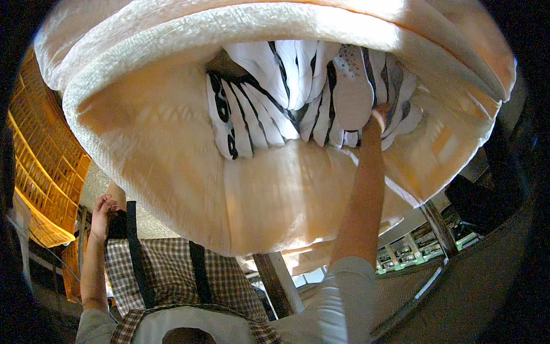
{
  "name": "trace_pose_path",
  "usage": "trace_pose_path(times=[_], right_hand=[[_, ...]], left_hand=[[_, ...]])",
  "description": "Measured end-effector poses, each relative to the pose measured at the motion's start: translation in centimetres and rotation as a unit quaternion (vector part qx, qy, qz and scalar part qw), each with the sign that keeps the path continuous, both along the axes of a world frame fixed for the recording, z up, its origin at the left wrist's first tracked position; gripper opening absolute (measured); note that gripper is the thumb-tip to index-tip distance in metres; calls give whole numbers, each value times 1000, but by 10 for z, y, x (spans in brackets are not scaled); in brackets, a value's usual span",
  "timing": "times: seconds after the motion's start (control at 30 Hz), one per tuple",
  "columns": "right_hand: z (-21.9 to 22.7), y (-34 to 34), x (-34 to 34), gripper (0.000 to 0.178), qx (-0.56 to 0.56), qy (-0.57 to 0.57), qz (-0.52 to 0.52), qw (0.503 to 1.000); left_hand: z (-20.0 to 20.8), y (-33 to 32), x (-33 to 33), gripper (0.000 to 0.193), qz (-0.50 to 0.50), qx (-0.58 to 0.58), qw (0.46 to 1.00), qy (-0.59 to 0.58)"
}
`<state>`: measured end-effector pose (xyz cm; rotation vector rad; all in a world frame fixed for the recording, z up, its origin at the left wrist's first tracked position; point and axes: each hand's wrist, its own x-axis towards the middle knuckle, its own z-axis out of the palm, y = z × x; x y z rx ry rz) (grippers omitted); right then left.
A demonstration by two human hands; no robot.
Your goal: The person repeatedly picks up white slipper-style shoes from a table and bins, turns them over to inspect the soles, and places them into a large fabric-lined bin. The person also moves slippers between bins and stacks them on the table.
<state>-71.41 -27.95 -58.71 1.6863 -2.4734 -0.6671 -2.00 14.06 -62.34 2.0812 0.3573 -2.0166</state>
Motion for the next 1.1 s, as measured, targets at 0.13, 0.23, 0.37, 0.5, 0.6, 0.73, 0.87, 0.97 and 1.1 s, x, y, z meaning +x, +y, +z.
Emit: trace_pose_path(times=[0.13, 0.23, 0.37, 0.5, 0.6, 0.73, 0.87, 0.97, 1.1], right_hand=[[-4, 3, 11, 44, -100, -84, -34, 991], [15, 7, 25, 45, -197, -241, -100, 945], [7, 12, 54, 43, -96, -279, -37, 955], [29, 33, 56, 41, -149, -216, 32, 964], [88, 67, 30, 49, -285, -169, 113, 937], [125, 62, -25, 47, -373, 0, 12, 928], [89, 45, -75, 54, -328, 66, 109, 936], [49, 28, -96, 58, -258, -19, -2, 966], [46, -21, -117, 58, -115, -168, 105, 973]], left_hand=[[1, -5, 0, 23, 6, -4, 1000, 2], [-1, -5, -2, 22, 6, 6, 1000, 0], [-2, -3, -2, 22, 12, 7, 1000, 4], [-2, -1, 2, 22, 17, -9, 1000, 17], [-4, 2, 3, 22, 40, 0, 999, 17], [-8, 2, 2, 23, 46, 11, 999, 19], [-9, 0, 4, 24, 38, 10, 999, 17], [-12, 2, 5, 25, 29, 18, 999, 10], [-23, 10, 5, 30, 0, 2, 1000, 11]])
